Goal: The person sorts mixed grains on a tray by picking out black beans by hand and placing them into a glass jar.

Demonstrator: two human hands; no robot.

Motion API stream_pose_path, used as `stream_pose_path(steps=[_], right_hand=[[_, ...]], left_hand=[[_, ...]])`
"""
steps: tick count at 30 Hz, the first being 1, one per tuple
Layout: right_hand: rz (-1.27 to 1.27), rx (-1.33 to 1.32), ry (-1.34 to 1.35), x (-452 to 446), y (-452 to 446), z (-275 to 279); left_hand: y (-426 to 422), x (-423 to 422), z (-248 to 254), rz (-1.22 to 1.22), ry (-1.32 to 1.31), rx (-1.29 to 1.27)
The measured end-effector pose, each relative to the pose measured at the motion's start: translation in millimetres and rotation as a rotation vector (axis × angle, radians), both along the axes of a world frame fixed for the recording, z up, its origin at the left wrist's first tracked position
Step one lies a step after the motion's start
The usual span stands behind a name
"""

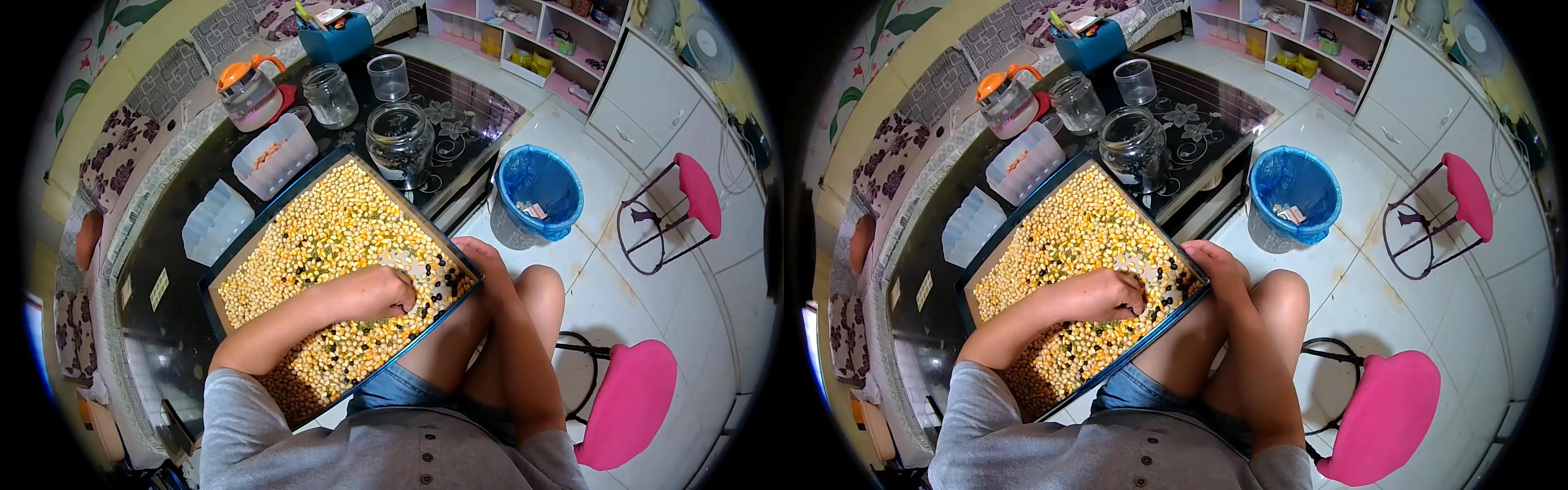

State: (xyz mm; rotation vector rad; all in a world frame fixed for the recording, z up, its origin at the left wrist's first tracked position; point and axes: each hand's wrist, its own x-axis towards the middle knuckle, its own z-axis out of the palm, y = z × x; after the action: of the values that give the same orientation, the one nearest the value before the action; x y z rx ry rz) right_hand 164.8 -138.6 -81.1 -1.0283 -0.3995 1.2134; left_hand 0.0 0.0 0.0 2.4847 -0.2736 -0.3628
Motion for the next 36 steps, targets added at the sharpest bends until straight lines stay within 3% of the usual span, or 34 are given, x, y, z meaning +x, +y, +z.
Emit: stream_pose_path(steps=[7,11,17,20,27,30,33,36], right_hand=[[0.000,-0.003,-0.023,-1.0,-1.4,-2.2],[0.005,-0.014,-0.073,2.6,1.6,-8.9],[0.008,-0.019,-0.046,1.7,2.0,-2.9],[0.010,-0.007,-0.025,1.4,1.0,-2.5],[-0.054,-0.003,-0.047,0.5,1.6,-6.3],[-0.014,-0.030,-0.019,-1.2,-0.5,2.7],[-0.005,-0.011,-0.028,0.5,0.1,-2.5],[-0.006,-0.004,-0.103,0.7,0.6,-3.9]], left_hand=[[4.2,-1.2,10.0,0.042,-0.019,-0.020],[23.2,10.3,44.4,0.137,-0.126,-0.003],[73.8,51.2,108.3,0.317,-0.392,0.219],[91.4,76.6,124.0,0.440,-0.369,0.211],[112.1,105.7,108.3,0.490,-0.310,0.351],[107.7,99.3,102.4,0.503,-0.442,0.380],[80.9,79.2,98.8,0.575,-0.596,0.210],[54.7,57.7,75.5,0.293,-0.554,0.105]])
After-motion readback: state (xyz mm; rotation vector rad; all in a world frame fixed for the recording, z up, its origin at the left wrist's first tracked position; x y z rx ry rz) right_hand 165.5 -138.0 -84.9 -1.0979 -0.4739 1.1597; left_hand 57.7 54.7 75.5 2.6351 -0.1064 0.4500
